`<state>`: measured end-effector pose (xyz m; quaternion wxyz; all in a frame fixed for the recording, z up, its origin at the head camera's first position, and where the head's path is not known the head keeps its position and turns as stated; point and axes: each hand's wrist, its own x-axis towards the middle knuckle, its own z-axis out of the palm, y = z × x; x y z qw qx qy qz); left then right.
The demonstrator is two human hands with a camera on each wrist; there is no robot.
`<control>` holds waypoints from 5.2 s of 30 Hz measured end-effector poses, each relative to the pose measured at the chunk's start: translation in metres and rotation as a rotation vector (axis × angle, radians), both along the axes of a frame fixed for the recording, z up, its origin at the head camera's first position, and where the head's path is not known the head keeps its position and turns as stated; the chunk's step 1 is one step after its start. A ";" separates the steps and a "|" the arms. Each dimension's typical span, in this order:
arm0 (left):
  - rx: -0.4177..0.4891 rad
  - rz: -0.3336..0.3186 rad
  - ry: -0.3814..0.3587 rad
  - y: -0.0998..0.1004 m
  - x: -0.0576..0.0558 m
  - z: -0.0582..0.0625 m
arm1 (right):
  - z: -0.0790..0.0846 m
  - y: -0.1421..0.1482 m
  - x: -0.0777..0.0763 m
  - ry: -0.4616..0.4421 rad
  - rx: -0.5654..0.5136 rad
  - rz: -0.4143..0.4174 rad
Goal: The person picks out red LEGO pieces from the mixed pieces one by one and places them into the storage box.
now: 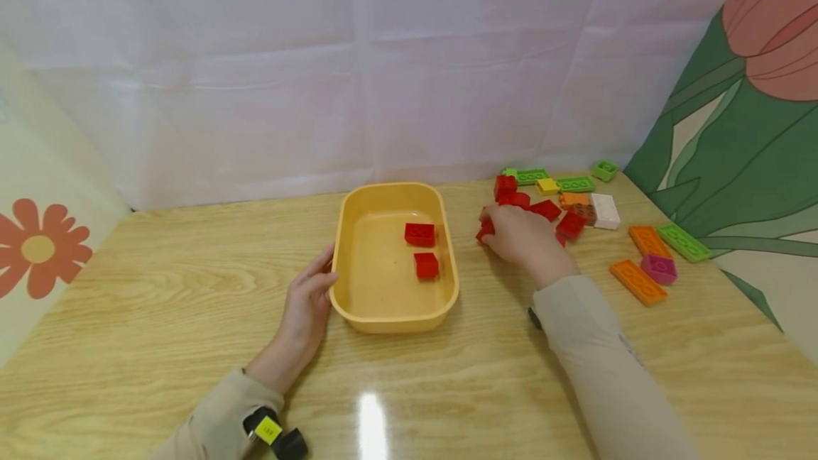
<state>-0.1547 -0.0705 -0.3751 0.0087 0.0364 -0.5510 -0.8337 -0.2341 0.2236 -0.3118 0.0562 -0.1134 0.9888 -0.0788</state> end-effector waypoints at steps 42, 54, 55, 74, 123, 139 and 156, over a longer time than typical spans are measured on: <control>0.015 -0.002 -0.008 -0.001 0.000 0.001 | 0.016 -0.022 0.006 0.090 -0.013 0.002; 0.014 -0.006 -0.009 -0.003 -0.001 0.001 | 0.024 -0.031 0.013 0.206 -0.031 0.051; 0.018 -0.005 -0.010 -0.003 0.000 0.001 | 0.025 -0.031 0.014 0.219 -0.030 0.054; -0.003 -0.008 -0.016 -0.003 0.000 0.001 | 0.048 -0.055 0.041 0.466 -0.034 0.185; 0.003 0.002 -0.023 -0.005 0.000 0.002 | 0.031 -0.101 0.063 0.547 -0.019 0.508; 0.007 -0.005 -0.018 -0.004 -0.001 0.001 | 0.026 -0.109 0.066 0.288 0.049 0.484; -0.003 0.002 -0.024 -0.004 -0.001 0.000 | 0.012 -0.115 0.068 0.137 0.066 0.500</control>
